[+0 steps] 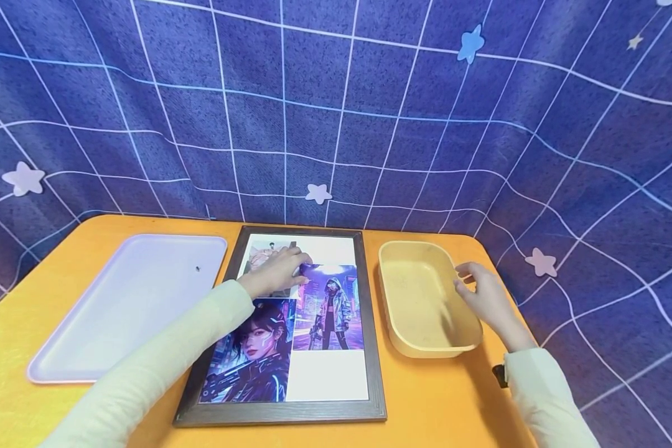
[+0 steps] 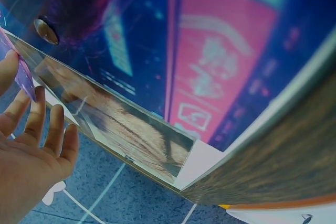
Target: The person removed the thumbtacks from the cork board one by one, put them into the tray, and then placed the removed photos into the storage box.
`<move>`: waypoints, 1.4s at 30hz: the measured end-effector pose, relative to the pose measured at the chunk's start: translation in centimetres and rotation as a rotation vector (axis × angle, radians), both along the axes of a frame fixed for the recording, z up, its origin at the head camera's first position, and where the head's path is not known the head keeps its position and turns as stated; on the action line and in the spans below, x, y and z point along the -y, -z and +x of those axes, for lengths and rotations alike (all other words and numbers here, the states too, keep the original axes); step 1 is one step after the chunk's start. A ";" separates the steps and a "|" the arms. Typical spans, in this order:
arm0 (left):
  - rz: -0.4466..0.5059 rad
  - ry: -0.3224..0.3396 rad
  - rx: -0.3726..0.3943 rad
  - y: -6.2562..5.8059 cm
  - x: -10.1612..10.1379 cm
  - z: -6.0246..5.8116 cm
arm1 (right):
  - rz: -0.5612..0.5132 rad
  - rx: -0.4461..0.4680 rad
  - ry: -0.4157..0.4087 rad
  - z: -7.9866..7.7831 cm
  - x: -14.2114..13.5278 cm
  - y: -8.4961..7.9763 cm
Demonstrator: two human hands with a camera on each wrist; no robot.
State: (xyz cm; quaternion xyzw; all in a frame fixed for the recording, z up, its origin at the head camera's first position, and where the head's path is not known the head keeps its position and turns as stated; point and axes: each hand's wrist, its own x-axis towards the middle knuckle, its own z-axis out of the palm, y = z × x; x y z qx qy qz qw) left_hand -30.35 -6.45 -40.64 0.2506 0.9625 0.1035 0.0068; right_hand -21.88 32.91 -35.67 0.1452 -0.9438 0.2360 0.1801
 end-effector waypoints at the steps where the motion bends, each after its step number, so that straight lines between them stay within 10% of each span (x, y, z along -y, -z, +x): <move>1: -0.001 0.000 -0.001 0.0 0.0 0.0 | -0.003 0.003 0.006 0.0 -0.3 0.1; 19: -0.002 -0.004 0.004 0.0 0.1 0.0 | -0.137 0.173 -0.002 -0.1 -3.7 2.2; 42: 0.018 -0.008 0.002 -0.2 0.1 0.1 | -0.723 0.661 -0.180 0.3 -5.6 3.6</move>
